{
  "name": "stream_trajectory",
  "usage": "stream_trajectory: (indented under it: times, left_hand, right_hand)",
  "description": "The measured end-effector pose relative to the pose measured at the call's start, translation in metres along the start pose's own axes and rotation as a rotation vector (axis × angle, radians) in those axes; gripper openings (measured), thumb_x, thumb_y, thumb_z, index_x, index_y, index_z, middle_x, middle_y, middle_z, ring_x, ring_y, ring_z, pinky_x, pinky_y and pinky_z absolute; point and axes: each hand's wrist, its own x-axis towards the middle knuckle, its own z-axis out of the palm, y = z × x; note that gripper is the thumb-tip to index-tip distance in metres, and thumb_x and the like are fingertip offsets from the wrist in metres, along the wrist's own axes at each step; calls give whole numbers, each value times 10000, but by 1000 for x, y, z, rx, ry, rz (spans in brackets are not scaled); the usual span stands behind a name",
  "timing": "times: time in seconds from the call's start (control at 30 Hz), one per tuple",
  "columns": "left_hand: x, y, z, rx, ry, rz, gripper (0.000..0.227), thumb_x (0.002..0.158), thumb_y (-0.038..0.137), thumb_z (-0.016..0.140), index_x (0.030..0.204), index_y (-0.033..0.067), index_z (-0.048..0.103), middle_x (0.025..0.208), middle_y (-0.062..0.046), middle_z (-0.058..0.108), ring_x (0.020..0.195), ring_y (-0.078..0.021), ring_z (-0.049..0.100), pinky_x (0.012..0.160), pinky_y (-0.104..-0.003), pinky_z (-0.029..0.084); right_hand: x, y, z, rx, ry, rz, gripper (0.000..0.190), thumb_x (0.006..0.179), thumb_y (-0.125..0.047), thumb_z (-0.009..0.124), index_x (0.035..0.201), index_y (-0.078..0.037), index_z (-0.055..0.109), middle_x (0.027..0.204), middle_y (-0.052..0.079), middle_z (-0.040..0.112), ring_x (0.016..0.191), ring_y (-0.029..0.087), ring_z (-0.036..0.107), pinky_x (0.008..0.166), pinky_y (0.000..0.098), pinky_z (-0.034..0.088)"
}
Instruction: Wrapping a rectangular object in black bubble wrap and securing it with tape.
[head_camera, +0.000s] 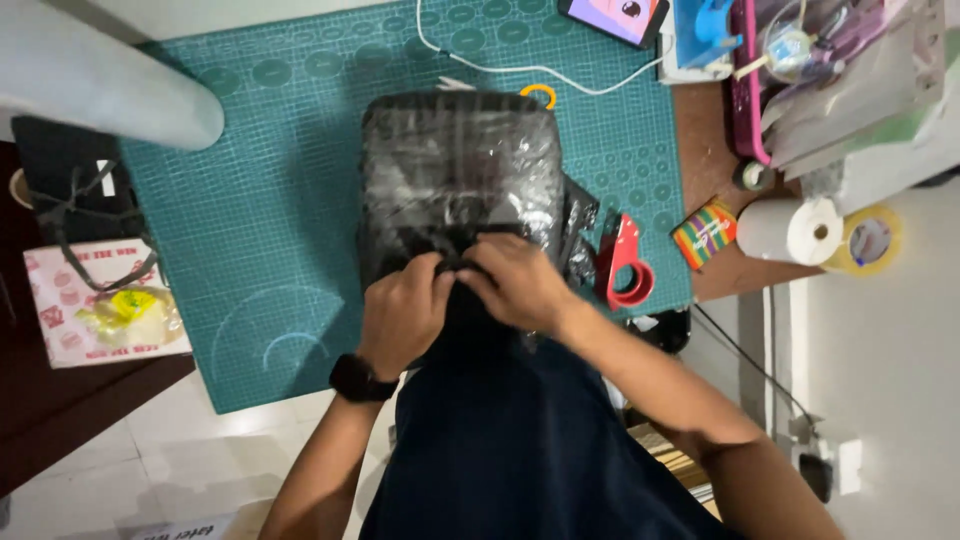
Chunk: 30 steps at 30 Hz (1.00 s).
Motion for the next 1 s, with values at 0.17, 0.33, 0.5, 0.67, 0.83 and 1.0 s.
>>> stream_trajectory:
  times: [0.17, 0.33, 0.5, 0.67, 0.83, 1.0]
  left_hand:
    - [0, 2, 12, 84, -1, -120, 289, 1060, 401, 561, 1084, 122, 631, 562, 27, 581, 470, -159, 628, 464, -279, 518]
    - [2, 1, 23, 167, 85, -130, 297, 1011, 438, 619, 1043, 149, 674, 539, -6, 610, 463, -182, 637, 478, -294, 532]
    - [2, 4, 18, 94, 34, -191, 281, 1017, 422, 588, 1073, 153, 644, 627, -35, 679, 462, -204, 652, 454, -316, 529]
    - [15, 10, 2, 24, 28, -174, 246, 1058, 379, 543, 1083, 149, 626, 841, 0, 686, 397, -194, 606, 426, -316, 505]
    - [24, 8, 7, -11, -10, -255, 205, 1013, 324, 632, 1076, 130, 611, 823, -33, 674, 481, -234, 671, 405, -322, 514]
    - [25, 8, 10, -34, -18, -295, 180, 1002, 283, 659, 1035, 110, 619, 820, -55, 692, 516, -239, 693, 415, -312, 525]
  right_hand:
    - [5, 11, 0, 5, -16, 5, 102, 944, -111, 702, 986, -21, 679, 746, 129, 698, 805, 372, 761, 857, 476, 615]
    - [12, 22, -7, 118, -111, 102, 105, 935, -97, 719, 1026, -49, 700, 903, 141, 718, 902, 373, 738, 793, 441, 615]
    - [17, 15, -9, -13, -43, -19, 102, 966, -110, 717, 984, -26, 664, 1103, 154, 578, 1056, 393, 662, 831, 425, 602]
    - [7, 20, 5, -151, -32, -14, 107, 970, -105, 732, 1008, -22, 676, 1020, 127, 647, 969, 326, 703, 834, 390, 602]
    - [4, 31, 18, -262, 33, -6, 121, 913, -103, 781, 978, -45, 696, 960, 91, 687, 941, 293, 716, 807, 363, 602]
    - [25, 15, 0, -481, 72, -106, 144, 869, -236, 819, 871, -125, 727, 1217, 140, 610, 1133, 381, 606, 925, 457, 489]
